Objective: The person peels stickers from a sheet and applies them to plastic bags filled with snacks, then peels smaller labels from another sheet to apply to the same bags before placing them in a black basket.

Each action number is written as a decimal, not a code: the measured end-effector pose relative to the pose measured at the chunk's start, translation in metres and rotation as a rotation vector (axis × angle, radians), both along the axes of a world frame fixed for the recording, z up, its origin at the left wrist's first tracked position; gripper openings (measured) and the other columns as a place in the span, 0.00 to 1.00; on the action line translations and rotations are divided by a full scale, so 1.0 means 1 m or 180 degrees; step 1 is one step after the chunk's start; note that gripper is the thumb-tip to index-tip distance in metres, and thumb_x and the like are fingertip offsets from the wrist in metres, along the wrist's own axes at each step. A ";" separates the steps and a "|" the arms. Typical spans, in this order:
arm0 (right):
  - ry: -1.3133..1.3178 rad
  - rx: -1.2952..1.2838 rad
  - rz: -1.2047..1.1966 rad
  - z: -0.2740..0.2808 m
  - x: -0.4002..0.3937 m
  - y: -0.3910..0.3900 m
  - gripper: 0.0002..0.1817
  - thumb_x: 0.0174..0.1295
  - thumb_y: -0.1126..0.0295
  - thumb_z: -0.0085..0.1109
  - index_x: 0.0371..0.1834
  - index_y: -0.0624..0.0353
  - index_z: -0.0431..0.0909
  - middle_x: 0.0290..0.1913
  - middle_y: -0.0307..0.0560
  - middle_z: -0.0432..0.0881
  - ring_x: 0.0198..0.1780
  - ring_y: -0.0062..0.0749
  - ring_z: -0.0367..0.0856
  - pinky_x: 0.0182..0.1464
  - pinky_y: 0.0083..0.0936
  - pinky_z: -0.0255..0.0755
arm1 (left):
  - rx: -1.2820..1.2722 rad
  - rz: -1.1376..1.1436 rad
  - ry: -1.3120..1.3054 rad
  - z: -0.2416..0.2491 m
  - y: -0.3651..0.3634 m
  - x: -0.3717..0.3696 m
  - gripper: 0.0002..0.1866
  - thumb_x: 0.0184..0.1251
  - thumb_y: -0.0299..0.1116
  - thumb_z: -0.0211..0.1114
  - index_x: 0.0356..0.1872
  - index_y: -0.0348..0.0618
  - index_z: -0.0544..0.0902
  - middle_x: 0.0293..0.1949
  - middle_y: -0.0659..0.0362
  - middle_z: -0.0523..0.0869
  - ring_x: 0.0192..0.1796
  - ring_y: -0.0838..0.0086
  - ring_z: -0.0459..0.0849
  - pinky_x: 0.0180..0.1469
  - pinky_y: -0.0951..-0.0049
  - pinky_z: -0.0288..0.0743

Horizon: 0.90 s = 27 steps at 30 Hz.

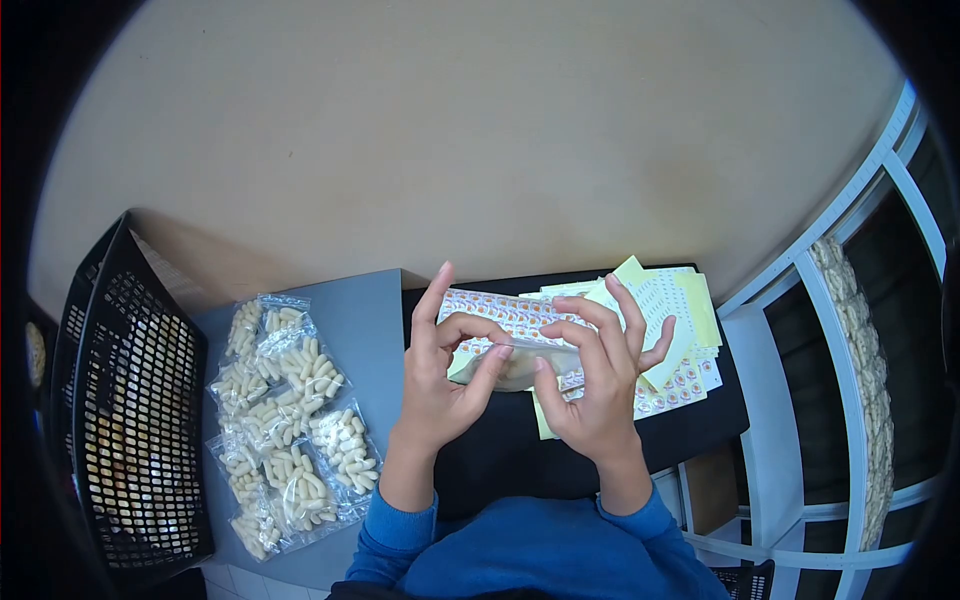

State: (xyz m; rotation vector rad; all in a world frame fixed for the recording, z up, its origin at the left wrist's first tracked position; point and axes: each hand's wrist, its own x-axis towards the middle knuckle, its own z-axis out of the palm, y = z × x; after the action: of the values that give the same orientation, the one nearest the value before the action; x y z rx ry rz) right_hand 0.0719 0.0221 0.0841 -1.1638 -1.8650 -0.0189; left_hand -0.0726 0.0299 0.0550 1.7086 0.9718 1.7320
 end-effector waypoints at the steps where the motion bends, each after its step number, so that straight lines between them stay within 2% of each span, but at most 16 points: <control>1: 0.0006 -0.0005 -0.0010 -0.001 0.000 0.000 0.02 0.47 0.68 0.58 0.23 0.49 0.75 0.44 0.32 0.77 0.64 0.41 0.58 0.62 0.55 0.16 | -0.0005 -0.0010 0.0006 0.000 0.000 0.001 0.38 0.50 0.18 0.59 0.63 0.33 0.50 0.27 0.57 0.81 0.34 0.76 0.80 0.43 0.77 0.72; 4: -0.0163 0.0089 -0.0029 -0.002 -0.002 0.002 0.02 0.45 0.68 0.58 0.22 0.49 0.74 0.45 0.32 0.77 0.64 0.41 0.57 0.61 0.55 0.15 | 0.0015 -0.0003 -0.0058 0.000 0.000 0.001 0.39 0.50 0.18 0.60 0.64 0.33 0.49 0.27 0.57 0.81 0.34 0.77 0.80 0.43 0.77 0.72; 6: -0.0162 0.0145 -0.0058 -0.002 -0.003 0.002 0.03 0.45 0.68 0.58 0.22 0.49 0.74 0.46 0.31 0.77 0.64 0.41 0.58 0.61 0.56 0.15 | 0.0149 -0.0189 0.0206 0.002 -0.002 -0.002 0.42 0.51 0.15 0.58 0.65 0.35 0.44 0.30 0.57 0.78 0.36 0.77 0.78 0.45 0.76 0.71; 13: -0.0207 0.0291 0.0023 -0.003 -0.005 0.003 0.04 0.45 0.70 0.59 0.21 0.48 0.73 0.46 0.30 0.77 0.64 0.40 0.58 0.61 0.56 0.15 | 0.0312 -0.0047 0.0354 0.004 -0.003 -0.002 0.43 0.50 0.15 0.59 0.65 0.34 0.43 0.29 0.57 0.78 0.33 0.77 0.77 0.43 0.79 0.70; 15: -0.0201 0.0280 0.0055 -0.003 -0.005 0.002 0.04 0.45 0.70 0.59 0.20 0.48 0.73 0.47 0.30 0.76 0.64 0.39 0.58 0.61 0.56 0.15 | 0.0303 0.0086 0.0205 0.005 -0.003 0.000 0.41 0.49 0.19 0.61 0.64 0.32 0.48 0.25 0.58 0.80 0.31 0.76 0.80 0.43 0.76 0.71; 22: -0.0101 0.0139 0.0131 -0.001 -0.006 0.001 0.03 0.47 0.69 0.60 0.21 0.48 0.74 0.47 0.31 0.76 0.64 0.39 0.58 0.61 0.55 0.16 | 0.0272 0.0049 0.0361 0.005 -0.005 0.000 0.39 0.50 0.19 0.59 0.64 0.33 0.50 0.27 0.57 0.80 0.32 0.75 0.81 0.45 0.74 0.71; 24: -0.0134 0.0296 0.0144 -0.006 -0.006 0.002 0.03 0.48 0.70 0.59 0.21 0.48 0.75 0.45 0.30 0.76 0.64 0.39 0.58 0.62 0.55 0.16 | 0.0443 0.0113 0.0673 0.004 -0.004 -0.001 0.38 0.50 0.18 0.59 0.64 0.33 0.51 0.27 0.56 0.80 0.32 0.75 0.81 0.45 0.74 0.71; 27: -0.0045 0.0217 0.0217 -0.009 -0.006 0.004 0.03 0.49 0.70 0.58 0.22 0.49 0.75 0.44 0.30 0.76 0.65 0.38 0.58 0.62 0.54 0.17 | 0.0382 0.0064 0.0561 0.005 -0.004 -0.001 0.37 0.50 0.18 0.59 0.63 0.33 0.54 0.27 0.56 0.80 0.32 0.74 0.81 0.45 0.73 0.71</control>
State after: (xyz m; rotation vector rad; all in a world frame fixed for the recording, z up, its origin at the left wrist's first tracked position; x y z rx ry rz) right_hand 0.0657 0.0258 0.0752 -1.0558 -1.9008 -0.0523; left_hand -0.0734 0.0256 0.0598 1.9615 0.9803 1.7052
